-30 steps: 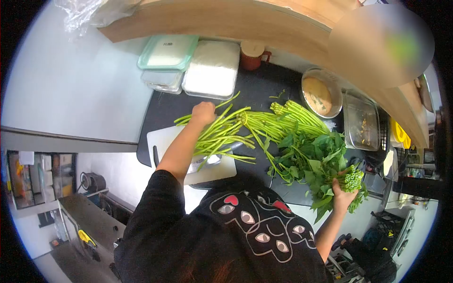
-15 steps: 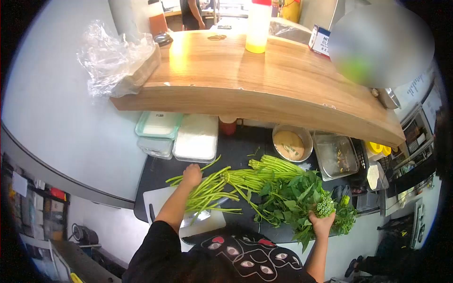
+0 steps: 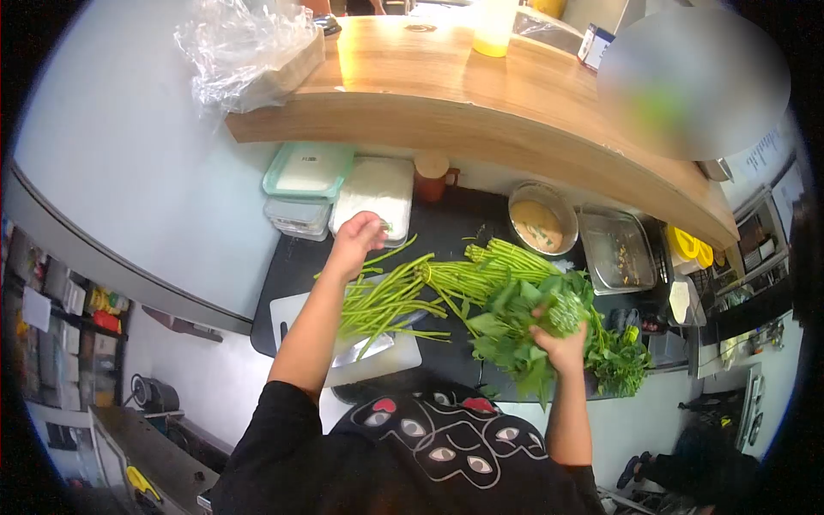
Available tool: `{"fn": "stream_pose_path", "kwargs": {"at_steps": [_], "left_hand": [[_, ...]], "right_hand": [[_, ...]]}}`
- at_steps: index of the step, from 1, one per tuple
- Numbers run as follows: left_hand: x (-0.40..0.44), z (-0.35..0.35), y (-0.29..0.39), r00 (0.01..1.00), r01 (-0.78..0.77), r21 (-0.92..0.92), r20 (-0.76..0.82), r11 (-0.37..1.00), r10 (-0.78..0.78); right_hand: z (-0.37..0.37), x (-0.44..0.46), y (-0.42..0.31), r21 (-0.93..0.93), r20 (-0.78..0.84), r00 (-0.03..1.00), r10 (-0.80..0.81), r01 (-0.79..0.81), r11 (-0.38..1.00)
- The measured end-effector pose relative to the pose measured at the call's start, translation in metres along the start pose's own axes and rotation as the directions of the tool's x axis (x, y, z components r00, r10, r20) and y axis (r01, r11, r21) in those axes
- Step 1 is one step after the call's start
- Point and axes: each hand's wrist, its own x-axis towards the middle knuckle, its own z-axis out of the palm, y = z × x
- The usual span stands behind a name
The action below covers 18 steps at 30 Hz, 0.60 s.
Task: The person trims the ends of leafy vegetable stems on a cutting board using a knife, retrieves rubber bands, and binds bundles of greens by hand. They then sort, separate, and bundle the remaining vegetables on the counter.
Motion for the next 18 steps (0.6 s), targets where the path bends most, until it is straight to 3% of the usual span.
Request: {"fn": "stream_pose_path", "kwargs": {"at_steps": [2, 4, 8, 10, 13, 18], "left_hand": [[-0.014, 0.020, 0.021, 0.991, -0.031, 0.029, 0.129, 0.999, 0.027], [-0.028, 0.035, 0.033, 0.981, -0.032, 0.021, 0.193, 0.999, 0.028], [-0.056, 0.057, 0.046, 0.953, -0.040, 0.063, 0.303, 0.997, 0.019], [-0.066, 0.063, 0.045, 0.940, -0.070, 0.071, 0.339, 0.995, 0.042], [-0.081, 0.075, 0.045, 0.930, -0.129, 0.163, 0.362, 0.978, 0.062], [-0.094, 0.079, 0.045, 0.952, -0.216, 0.217, 0.265, 0.952, 0.156]], "right_hand": [[0.022, 0.010, -0.006, -0.037, 0.109, 0.994, 0.014, -0.010, 0.999], [0.050, 0.016, -0.028, 0.015, 0.174, 0.983, -0.052, 0.050, 0.999], [0.096, 0.020, -0.037, 0.175, 0.234, 0.972, -0.020, -0.022, 0.984], [0.113, 0.021, -0.039, 0.208, 0.264, 0.962, -0.075, 0.019, 0.978], [0.131, 0.017, -0.045, 0.321, 0.249, 0.958, -0.139, 0.053, 0.946], [0.129, 0.011, -0.038, 0.260, 0.160, 0.986, -0.046, 0.003, 0.966]]}}
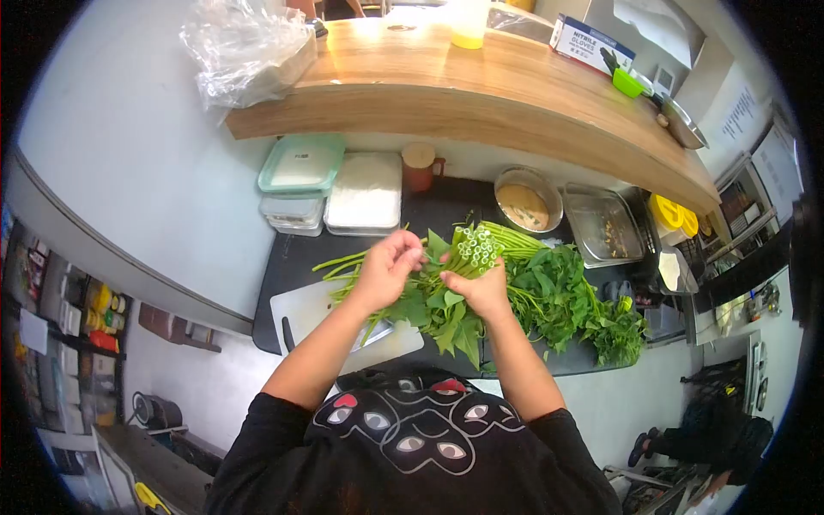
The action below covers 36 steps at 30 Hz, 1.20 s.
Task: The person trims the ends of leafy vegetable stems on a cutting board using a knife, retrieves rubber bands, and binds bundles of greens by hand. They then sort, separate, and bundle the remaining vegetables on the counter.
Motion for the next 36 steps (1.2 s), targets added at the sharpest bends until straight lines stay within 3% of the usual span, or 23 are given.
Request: {"fn": "stream_pose_path", "kwargs": {"at_steps": [1, 3, 5, 8, 12, 15, 16, 18, 20, 24, 26, 28, 31, 32, 33, 34, 36], "left_hand": [[0.002, -0.004, -0.004, 1.000, -0.015, -0.030, -0.013, 0.999, 0.015], [0.004, -0.007, -0.003, 0.998, 0.029, -0.309, -0.041, 0.950, -0.044], [0.005, -0.006, 0.003, 0.987, 0.098, -0.568, -0.048, 0.817, -0.151], [0.006, -0.005, 0.006, 0.984, 0.058, -0.691, -0.082, 0.720, -0.158], [0.006, -0.008, -0.006, 0.958, 0.079, -0.755, -0.123, 0.650, -0.260], [0.009, -0.006, -0.025, 0.923, 0.067, -0.638, -0.253, 0.767, -0.291], [0.012, -0.004, -0.027, 0.892, 0.048, -0.451, -0.383, 0.891, -0.242], [0.011, -0.008, -0.030, 0.847, 0.048, -0.467, -0.449, 0.883, -0.284], [0.007, -0.021, -0.042, 0.861, 0.028, -0.525, -0.421, 0.851, -0.288], [-0.005, -0.029, -0.041, 0.850, 0.043, -0.593, -0.401, 0.804, -0.341], [-0.009, -0.033, -0.039, 0.824, 0.034, -0.751, -0.353, 0.660, -0.444], [-0.010, -0.039, -0.031, 0.807, -0.016, -0.876, -0.296, 0.482, -0.511], [-0.015, -0.048, -0.012, 0.850, 0.003, -0.768, -0.336, 0.640, -0.406], [-0.014, -0.049, -0.009, 0.891, 0.039, -0.325, -0.418, 0.945, -0.180], [-0.015, -0.047, -0.008, 0.929, 0.041, 0.212, -0.368, 0.976, 0.041], [-0.017, -0.046, -0.005, 0.960, 0.003, 0.684, -0.205, 0.729, 0.188], [-0.014, -0.041, 0.000, 0.916, -0.183, 0.840, -0.042, 0.510, 0.398]], "right_hand": [[-0.004, -0.001, 0.000, -0.020, -0.020, 1.000, 0.014, -0.015, 1.000], [-0.008, -0.005, -0.005, -0.073, -0.061, 0.998, 0.013, -0.018, 0.997], [-0.010, -0.008, -0.006, -0.061, -0.094, 0.995, 0.024, -0.030, 0.998], [-0.017, -0.010, -0.005, -0.059, -0.139, 0.990, 0.028, -0.037, 0.998], [-0.025, -0.013, -0.007, -0.068, -0.153, 0.988, -0.035, 0.025, 0.997], [-0.025, -0.018, -0.001, -0.219, -0.143, 0.987, -0.071, 0.039, 0.975], [-0.024, -0.018, -0.003, -0.289, -0.139, 0.985, -0.105, 0.061, 0.955], [-0.024, -0.017, 0.002, -0.227, -0.098, 0.992, -0.077, 0.053, 0.972], [-0.029, -0.016, 0.020, -0.514, -0.139, 0.973, -0.184, 0.088, 0.853], [-0.031, -0.016, 0.026, -0.596, -0.114, 0.965, -0.235, 0.123, 0.793], [-0.026, -0.022, 0.019, -0.696, -0.079, 0.943, -0.323, 0.180, 0.695], [-0.022, -0.027, 0.011, -0.705, -0.051, 0.957, -0.284, 0.167, 0.689], [-0.023, -0.028, 0.025, -0.677, -0.060, 0.962, -0.265, 0.156, 0.720], [-0.024, -0.026, 0.031, -0.664, -0.075, 0.965, -0.252, 0.141, 0.735], [-0.025, -0.029, 0.040, -0.649, -0.088, 0.970, -0.228, 0.118, 0.752], [-0.027, -0.027, 0.044, -0.584, -0.120, 0.980, -0.159, 0.060, 0.810], [-0.027, -0.027, 0.046, -0.487, -0.178, 0.982, -0.058, -0.036, 0.873]]}}
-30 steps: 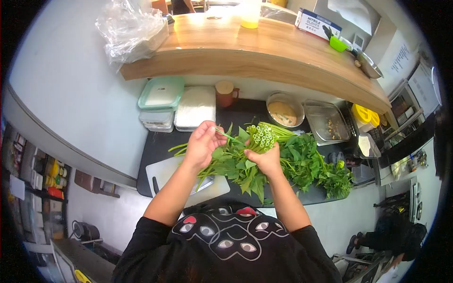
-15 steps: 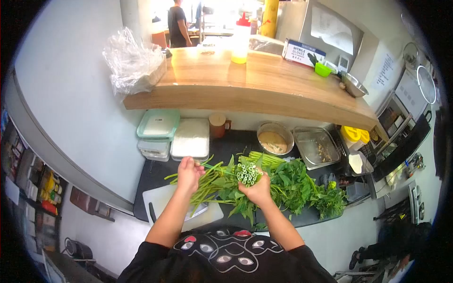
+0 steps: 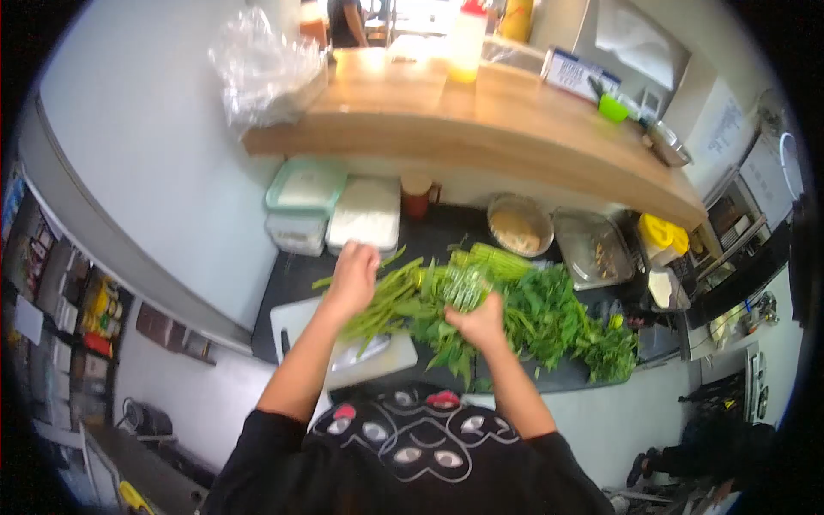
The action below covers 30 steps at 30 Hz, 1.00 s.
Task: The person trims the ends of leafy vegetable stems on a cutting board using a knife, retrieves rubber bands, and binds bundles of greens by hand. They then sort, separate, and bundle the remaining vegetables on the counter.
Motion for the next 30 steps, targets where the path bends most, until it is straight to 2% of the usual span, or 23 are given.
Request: {"fn": "stream_pose_path", "kwargs": {"at_steps": [2, 3, 5, 8, 9, 12, 15, 17, 19, 21, 22, 23, 25, 26, 28, 29, 30], "left_hand": [[0.002, 0.001, 0.005, 0.998, -0.062, -0.029, -0.005, 0.998, 0.061], [0.004, 0.000, 0.008, 0.998, -0.011, -0.115, 0.052, 0.993, 0.017], [0.007, 0.000, 0.014, 0.984, 0.092, -0.282, 0.171, 0.955, -0.045], [0.005, 0.011, 0.018, 0.886, 0.428, -0.563, 0.416, 0.707, -0.205], [0.007, 0.009, 0.026, 0.869, 0.443, -0.565, 0.461, 0.696, -0.179], [0.007, 0.025, 0.030, 0.900, 0.332, -0.595, 0.432, 0.732, -0.058], [0.009, 0.025, 0.050, 0.890, 0.227, -0.446, 0.455, 0.866, 0.001], [0.013, 0.026, 0.061, 0.898, 0.140, -0.344, 0.439, 0.929, 0.027], [0.014, 0.032, 0.062, 0.910, 0.121, -0.317, 0.415, 0.941, 0.023], [0.016, 0.032, 0.067, 0.918, 0.109, -0.281, 0.396, 0.954, 0.011], [0.016, 0.033, 0.068, 0.926, 0.102, -0.300, 0.376, 0.949, 0.019], [0.016, 0.036, 0.067, 0.933, 0.096, -0.317, 0.358, 0.943, 0.025], [0.013, 0.043, 0.064, 0.944, 0.124, -0.361, 0.331, 0.924, 0.003], [0.012, 0.046, 0.061, 0.937, 0.185, -0.403, 0.346, 0.896, -0.038], [0.010, 0.052, 0.056, 0.916, 0.304, -0.480, 0.385, 0.823, -0.114], [0.007, 0.056, 0.052, 0.871, 0.454, -0.693, 0.478, 0.560, -0.115], [0.008, 0.058, 0.048, 0.858, 0.498, -0.765, 0.503, 0.409, -0.105]], "right_hand": [[-0.018, -0.004, -0.052, 0.239, 0.135, 0.990, 0.030, -0.062, 0.969], [-0.016, 0.000, -0.043, 0.177, 0.121, 0.991, -0.053, 0.031, 0.984], [-0.014, 0.001, -0.034, 0.309, 0.181, 0.982, -0.044, -0.014, 0.951], [-0.015, 0.002, -0.048, 0.402, 0.243, 0.969, -0.051, -0.052, 0.914], [-0.015, 0.002, -0.052, 0.411, 0.259, 0.964, -0.055, -0.059, 0.910], [-0.010, 0.006, -0.052, 0.443, 0.281, 0.958, -0.063, -0.071, 0.894], [-0.002, 0.011, -0.047, 0.490, 0.261, 0.961, -0.091, -0.051, 0.870], [0.001, 0.009, -0.044, 0.490, 0.219, 0.975, -0.047, -0.069, 0.869], [0.002, 0.011, -0.042, 0.493, 0.195, 0.979, -0.051, -0.053, 0.868], [-0.002, 0.013, -0.039, 0.418, 0.186, 0.982, -0.029, -0.052, 0.907], [-0.002, 0.014, -0.038, 0.380, 0.182, 0.983, -0.015, -0.056, 0.923], [-0.002, 0.016, -0.036, 0.437, 0.156, 0.988, 0.019, -0.086, 0.895], [-0.005, 0.017, -0.034, 0.332, 0.159, 0.987, -0.007, -0.047, 0.942], [-0.006, 0.017, -0.034, 0.277, 0.163, 0.986, -0.020, -0.026, 0.960], [-0.005, 0.017, -0.041, 0.359, 0.186, 0.981, -0.055, -0.015, 0.933], [-0.008, 0.014, -0.048, 0.363, 0.182, 0.981, -0.065, -0.006, 0.932], [-0.010, 0.013, -0.055, 0.367, 0.178, 0.981, -0.073, 0.003, 0.930]]}}
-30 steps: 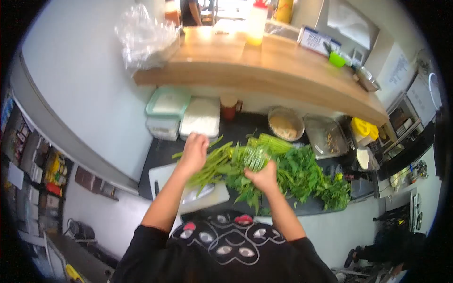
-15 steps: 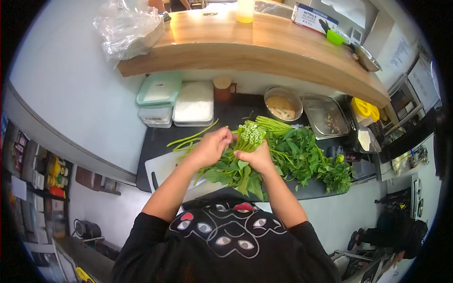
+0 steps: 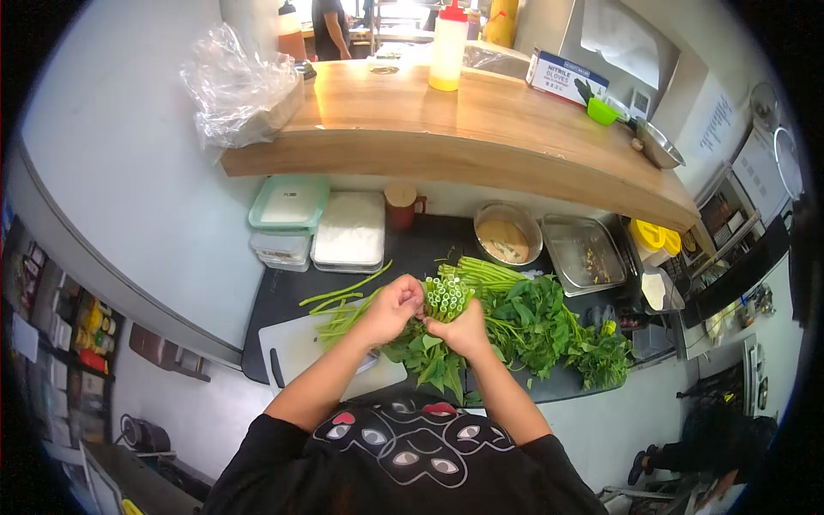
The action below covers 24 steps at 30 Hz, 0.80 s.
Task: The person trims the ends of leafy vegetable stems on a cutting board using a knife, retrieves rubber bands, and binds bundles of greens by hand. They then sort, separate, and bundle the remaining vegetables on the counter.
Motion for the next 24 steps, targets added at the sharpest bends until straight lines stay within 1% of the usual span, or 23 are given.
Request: {"fn": "stream_pose_path", "kwargs": {"at_steps": [1, 2, 3, 5, 6, 8, 9, 10, 12, 14, 16, 17, 18, 19, 20, 21, 22, 24], "left_hand": [[0.001, -0.004, -0.001, 1.000, 0.021, -0.171, 0.024, 0.985, -0.017], [0.001, -0.007, -0.002, 0.998, 0.045, -0.337, 0.049, 0.940, -0.031], [-0.001, -0.008, 0.005, 0.990, 0.139, -0.484, 0.093, 0.864, -0.107], [-0.007, -0.011, 0.021, 0.970, 0.230, -0.655, 0.216, 0.720, -0.113], [-0.010, -0.011, 0.024, 0.955, 0.280, -0.723, 0.277, 0.631, -0.105], [-0.012, -0.013, 0.018, 0.963, 0.222, -0.727, 0.270, 0.650, -0.027], [-0.014, -0.013, 0.023, 0.962, 0.209, -0.728, 0.273, 0.653, -0.003], [-0.017, -0.013, 0.025, 0.961, 0.202, -0.730, 0.278, 0.653, 0.012], [-0.019, -0.008, 0.030, 0.966, 0.195, -0.676, 0.258, 0.711, -0.019], [-0.022, -0.009, 0.041, 0.971, 0.136, -0.536, 0.239, 0.833, -0.005], [-0.023, -0.005, 0.049, 0.987, 0.040, -0.521, 0.151, 0.852, 0.046], [-0.022, -0.004, 0.052, 0.992, -0.012, -0.510, 0.105, 0.860, 0.076], [-0.020, -0.005, 0.055, 0.995, -0.044, -0.303, 0.069, 0.952, 0.068], [-0.018, -0.007, 0.058, 0.997, -0.065, -0.079, 0.031, 0.995, 0.067], [-0.017, -0.007, 0.061, 0.997, -0.074, 0.149, -0.005, 0.986, 0.075], [-0.017, -0.001, 0.070, 0.998, -0.026, 0.278, -0.046, 0.960, 0.040], [-0.017, 0.006, 0.075, 0.993, -0.110, 0.413, 0.019, 0.904, 0.112], [-0.015, 0.019, 0.083, 0.959, -0.284, 0.633, 0.177, 0.720, 0.222]], "right_hand": [[-0.001, 0.001, 0.004, 0.008, 0.003, 1.000, 0.005, -0.005, 1.000], [-0.001, 0.001, 0.004, -0.009, -0.005, 1.000, 0.010, -0.010, 1.000], [-0.001, 0.001, 0.004, -0.026, -0.012, 1.000, 0.017, -0.017, 1.000], [-0.003, 0.001, 0.007, -0.050, -0.017, 1.000, 0.009, -0.010, 0.999], [-0.004, 0.001, 0.005, -0.028, -0.020, 1.000, 0.021, -0.021, 0.999], [-0.007, 0.002, -0.001, 0.018, -0.030, 0.998, 0.051, -0.050, 0.999], [-0.007, 0.002, 0.004, 0.023, -0.049, 0.998, 0.033, -0.032, 0.999], [-0.007, 0.003, 0.011, -0.020, -0.074, 0.997, 0.026, -0.028, 0.999], [-0.008, 0.001, 0.016, -0.071, -0.113, 0.991, 0.066, -0.075, 0.995], [-0.009, 0.000, 0.011, -0.048, -0.121, 0.989, 0.089, -0.095, 0.994], [-0.011, 0.000, 0.017, -0.030, -0.120, 0.987, 0.105, -0.109, 0.994], [-0.011, -0.002, 0.017, -0.059, -0.117, 0.990, 0.077, -0.084, 0.995], [-0.012, -0.002, 0.018, -0.194, -0.102, 0.994, 0.047, -0.066, 0.979], [-0.013, -0.003, 0.019, -0.326, -0.083, 0.996, 0.020, -0.046, 0.944], [-0.013, -0.003, 0.020, -0.451, -0.058, 0.998, -0.002, -0.025, 0.892], [-0.011, -0.006, 0.008, -0.597, -0.026, 0.999, 0.037, -0.045, 0.801], [-0.009, -0.007, 0.005, -0.701, 0.027, 1.000, 0.010, 0.012, 0.713], [-0.005, -0.009, 0.002, -0.858, 0.144, 0.989, -0.021, 0.135, 0.496]]}}
